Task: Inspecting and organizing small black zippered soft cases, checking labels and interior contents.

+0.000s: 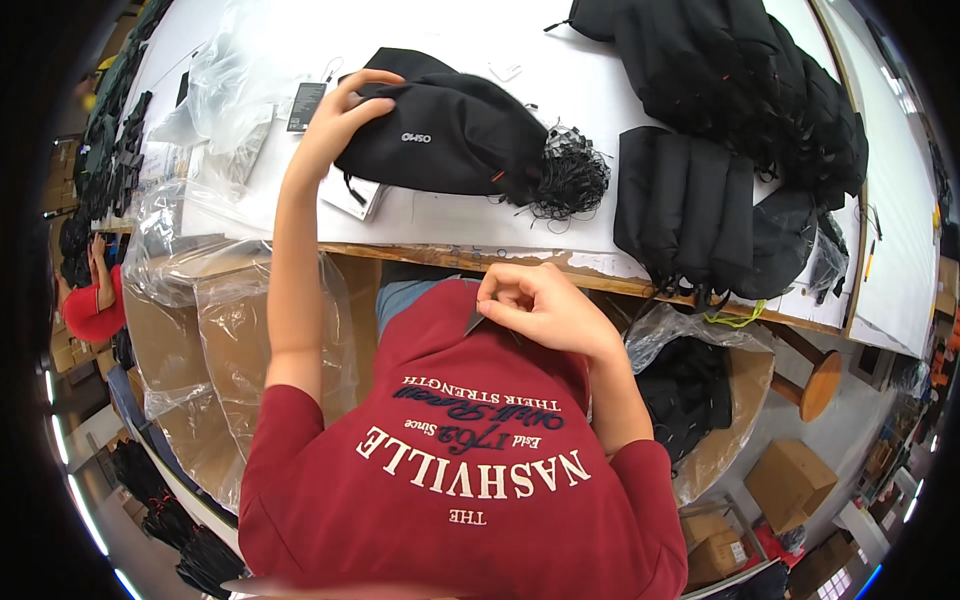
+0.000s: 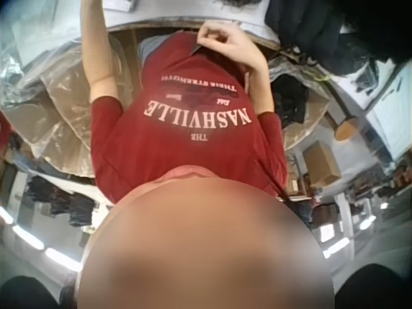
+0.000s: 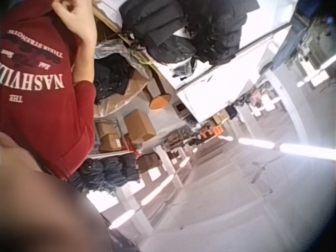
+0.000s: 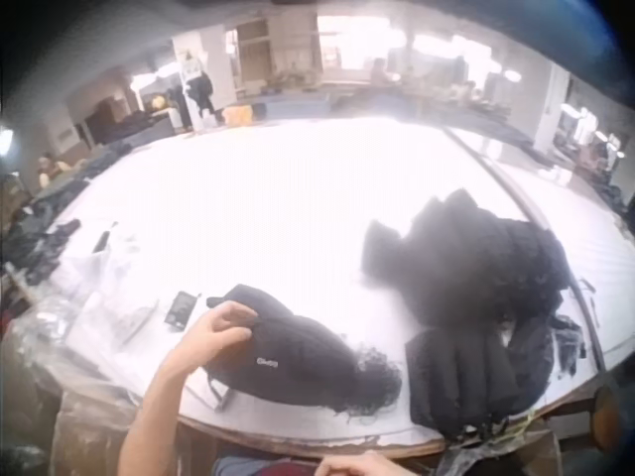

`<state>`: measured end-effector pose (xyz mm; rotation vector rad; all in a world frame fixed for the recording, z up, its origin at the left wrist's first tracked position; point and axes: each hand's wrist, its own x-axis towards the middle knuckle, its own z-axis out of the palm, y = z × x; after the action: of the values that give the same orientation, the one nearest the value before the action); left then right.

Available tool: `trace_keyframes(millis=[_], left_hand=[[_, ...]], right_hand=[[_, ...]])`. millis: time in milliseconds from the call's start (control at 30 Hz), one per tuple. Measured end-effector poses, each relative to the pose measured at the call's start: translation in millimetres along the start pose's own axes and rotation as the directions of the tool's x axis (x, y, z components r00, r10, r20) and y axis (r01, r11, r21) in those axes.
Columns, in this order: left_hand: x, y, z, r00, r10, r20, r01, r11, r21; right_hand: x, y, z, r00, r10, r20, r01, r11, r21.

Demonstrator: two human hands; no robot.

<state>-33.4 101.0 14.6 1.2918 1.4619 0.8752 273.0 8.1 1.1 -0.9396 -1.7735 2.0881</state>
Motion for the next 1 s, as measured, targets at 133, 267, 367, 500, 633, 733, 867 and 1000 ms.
trace_keyframes(millis=[133, 267, 367, 500, 633, 733, 867, 1000], left_hand=[[24.9, -39.0, 5.5, 0.770, 0.614, -0.174, -0.119, 0.407, 0.906], [-21.9, -6.4, 54.9, 0.955, 0.294, -0.049, -0.281, 0.943, 0.178], [-46.0, -24.4, 76.6, 0.829, 0.499, 0.253, -0.552, 0.656, 0.514], [-61.0, -55.1, 104.4, 0.851, 0.476, 0.221, -0.474, 0.516, 0.714], [-78.6, -55.4, 106.4, 0.808, 0.573, 0.137, -0.514, 0.572, 0.639], [-102.0, -48.6, 112.1, 0.758, 0.564, -0.329, -0.318, 0.759, 0.568], [-116.7, -56.5, 104.1, 0.929, 0.132, -0.347, -0.127, 0.991, 0.036], [-121.5, -45.0, 97.4, 0.954, -0.023, -0.297, -0.007, 0.995, -0.099]], right_hand=[[-0.8, -1.3, 0.4, 0.999, 0.022, 0.029, -0.020, 0.996, -0.082], [-8.5, -1.4, -3.5, 0.981, 0.103, -0.163, -0.101, 0.995, 0.020], [-2.1, 4.2, -6.9, 0.907, 0.068, -0.415, -0.123, 0.987, -0.105], [18.4, 5.9, -10.5, 0.895, 0.009, -0.447, -0.091, 0.982, -0.163], [34.8, 0.5, -5.3, 0.829, -0.084, -0.553, -0.142, 0.925, -0.353], [43.9, 1.0, 7.4, 0.868, -0.136, -0.478, -0.074, 0.916, -0.395], [49.3, 1.8, 16.3, 0.909, -0.203, -0.365, 0.011, 0.886, -0.463], [50.4, 3.8, 15.4, 0.902, -0.211, -0.377, 0.035, 0.905, -0.424]])
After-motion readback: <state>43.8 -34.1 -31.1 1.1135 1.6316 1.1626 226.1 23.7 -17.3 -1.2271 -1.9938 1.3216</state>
